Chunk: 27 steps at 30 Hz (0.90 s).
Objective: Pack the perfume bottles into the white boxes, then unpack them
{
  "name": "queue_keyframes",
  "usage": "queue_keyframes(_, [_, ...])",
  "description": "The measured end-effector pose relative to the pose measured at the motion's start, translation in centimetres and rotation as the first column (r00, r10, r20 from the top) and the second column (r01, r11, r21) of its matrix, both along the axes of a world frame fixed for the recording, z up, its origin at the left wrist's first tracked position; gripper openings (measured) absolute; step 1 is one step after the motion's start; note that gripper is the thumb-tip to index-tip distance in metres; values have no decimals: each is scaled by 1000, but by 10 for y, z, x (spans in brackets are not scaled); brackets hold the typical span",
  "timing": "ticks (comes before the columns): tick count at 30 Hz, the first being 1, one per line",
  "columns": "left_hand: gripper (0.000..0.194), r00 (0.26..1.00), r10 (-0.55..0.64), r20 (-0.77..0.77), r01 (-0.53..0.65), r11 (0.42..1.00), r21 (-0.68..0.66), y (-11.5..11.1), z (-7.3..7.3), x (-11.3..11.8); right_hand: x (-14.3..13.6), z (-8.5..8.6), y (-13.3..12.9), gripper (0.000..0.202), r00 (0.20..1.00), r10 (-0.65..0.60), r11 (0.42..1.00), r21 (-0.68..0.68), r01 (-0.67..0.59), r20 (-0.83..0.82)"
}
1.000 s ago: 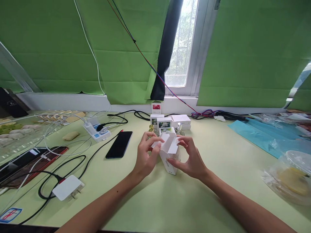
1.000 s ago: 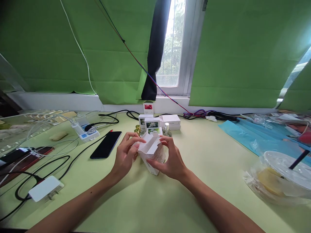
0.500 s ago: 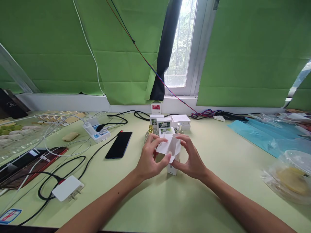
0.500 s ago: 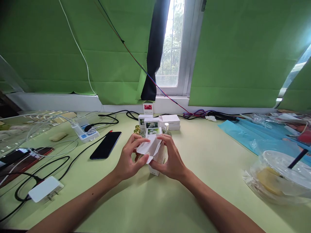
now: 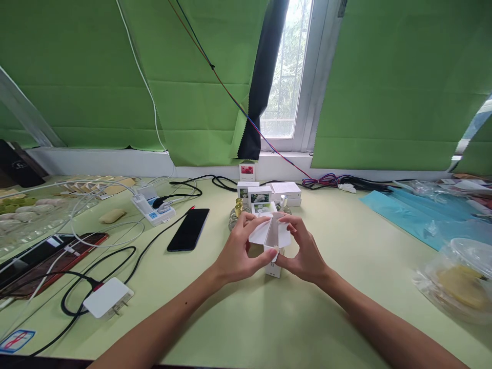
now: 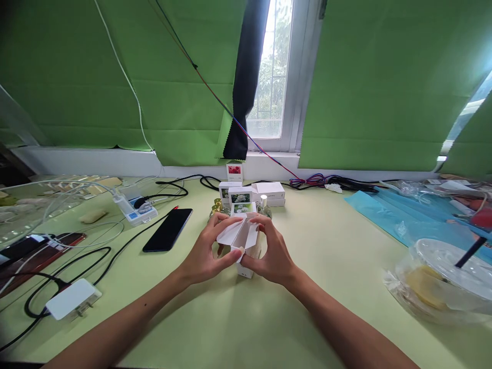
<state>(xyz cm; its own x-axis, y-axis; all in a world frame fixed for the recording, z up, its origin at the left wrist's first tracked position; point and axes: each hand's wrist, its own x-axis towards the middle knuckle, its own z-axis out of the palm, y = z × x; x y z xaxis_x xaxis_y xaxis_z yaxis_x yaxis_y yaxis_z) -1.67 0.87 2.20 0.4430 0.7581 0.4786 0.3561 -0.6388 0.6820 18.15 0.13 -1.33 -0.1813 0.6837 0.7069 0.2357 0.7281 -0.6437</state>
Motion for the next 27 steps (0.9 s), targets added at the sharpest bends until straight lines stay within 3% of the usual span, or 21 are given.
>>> queue_keyframes(7, [57, 999, 32, -27, -32, 999, 16, 2, 1, -3, 1, 2, -2, 57, 1000, -15, 999, -39, 16, 17])
queue_keyframes(21, [49, 998, -50, -50, 52, 997, 58, 4, 6, -4, 1, 0, -3, 59, 997, 77, 996, -36, -78, -11])
queue_keyframes(27, [52, 996, -31, -81, 39, 995, 92, 6, 7, -7, -1, 1, -4, 57, 995, 102, 993, -51, -103, -14])
